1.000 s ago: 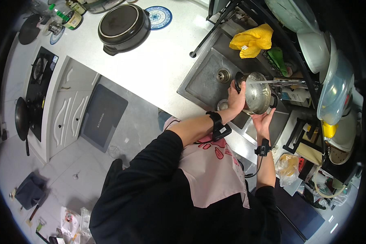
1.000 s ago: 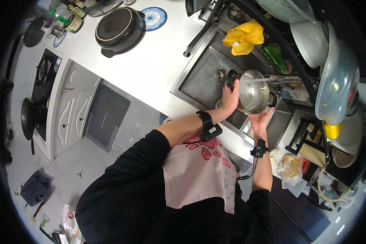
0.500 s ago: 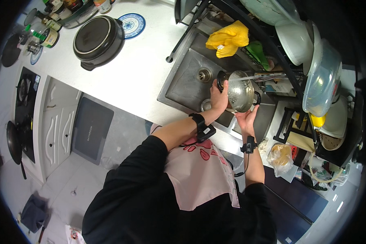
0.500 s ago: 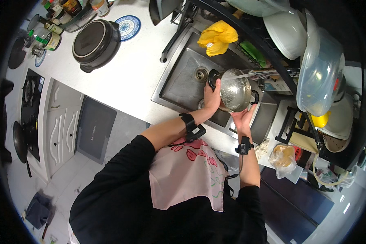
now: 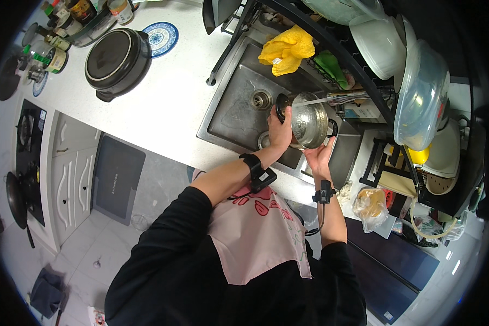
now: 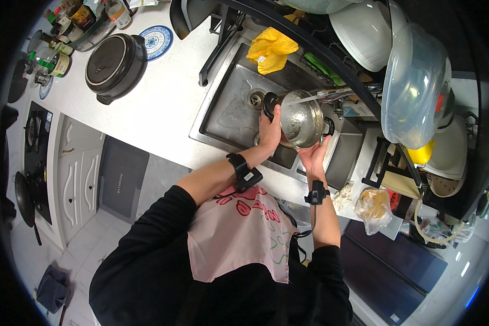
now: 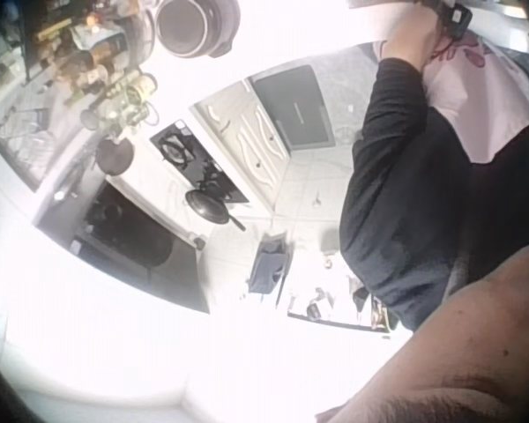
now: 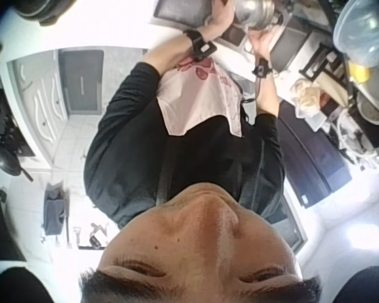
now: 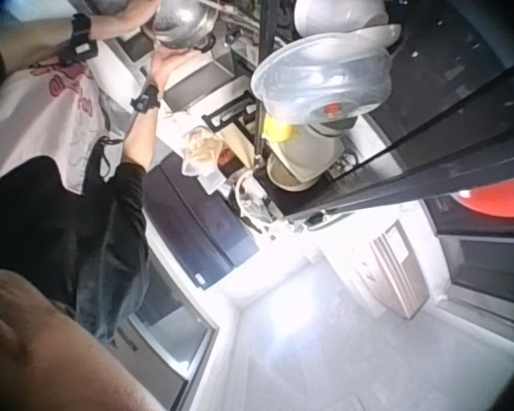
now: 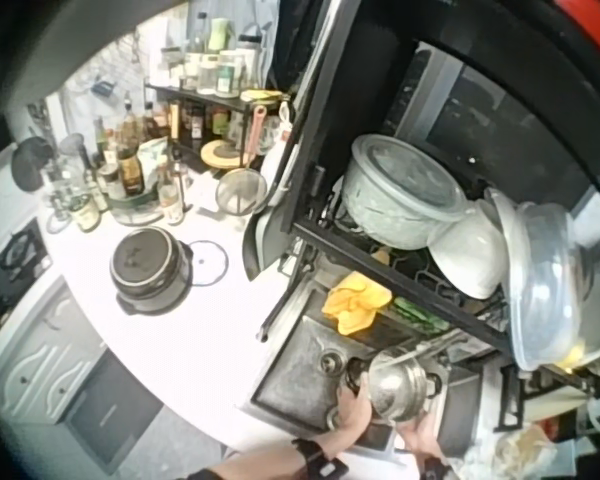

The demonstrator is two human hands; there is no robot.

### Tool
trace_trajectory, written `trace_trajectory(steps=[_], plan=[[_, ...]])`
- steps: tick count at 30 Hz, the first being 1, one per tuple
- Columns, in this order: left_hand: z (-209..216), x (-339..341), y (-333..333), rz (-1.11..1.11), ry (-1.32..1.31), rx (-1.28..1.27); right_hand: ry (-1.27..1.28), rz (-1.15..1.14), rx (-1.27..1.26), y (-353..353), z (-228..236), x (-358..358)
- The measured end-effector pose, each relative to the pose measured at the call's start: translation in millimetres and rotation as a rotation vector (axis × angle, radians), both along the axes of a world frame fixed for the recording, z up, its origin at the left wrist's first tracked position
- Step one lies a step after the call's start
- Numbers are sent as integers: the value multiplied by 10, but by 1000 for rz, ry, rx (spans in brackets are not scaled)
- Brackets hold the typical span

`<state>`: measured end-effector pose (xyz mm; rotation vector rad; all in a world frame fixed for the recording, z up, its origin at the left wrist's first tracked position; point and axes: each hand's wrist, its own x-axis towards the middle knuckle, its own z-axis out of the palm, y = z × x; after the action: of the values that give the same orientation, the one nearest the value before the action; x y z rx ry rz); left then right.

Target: The person washes a stainless steel pot in a kitchen sink, rinsing it under running water and scrubbing the interior and exterior. They then place the pot on the counter and briefly walk to the dining area to pick up a straw before returning to the sink to rinse it.

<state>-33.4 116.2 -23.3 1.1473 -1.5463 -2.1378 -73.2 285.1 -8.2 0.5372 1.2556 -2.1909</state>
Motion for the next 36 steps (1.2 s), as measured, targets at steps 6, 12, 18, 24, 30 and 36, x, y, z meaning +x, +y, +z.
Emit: trace_trajectory(steps=[6, 12, 18, 24, 30, 36], plan=[[-31, -20, 8, 14, 56, -4, -12, 14, 20, -7, 1, -39], [-46, -24, 39, 20, 55, -12, -13, 5, 40, -6, 18, -50], [-118, -44, 63, 15, 86, -15, -15, 0, 7, 32, -16, -77], [-180, -71, 119, 43, 184, 23, -35, -13, -8, 79, -31, -113], [-195, -85, 145, 74, 276, 72, -22, 5, 27, 80, 6, -134], [-179, -93, 142, 65, 232, 46, -48, -22, 11, 73, 8, -169]])
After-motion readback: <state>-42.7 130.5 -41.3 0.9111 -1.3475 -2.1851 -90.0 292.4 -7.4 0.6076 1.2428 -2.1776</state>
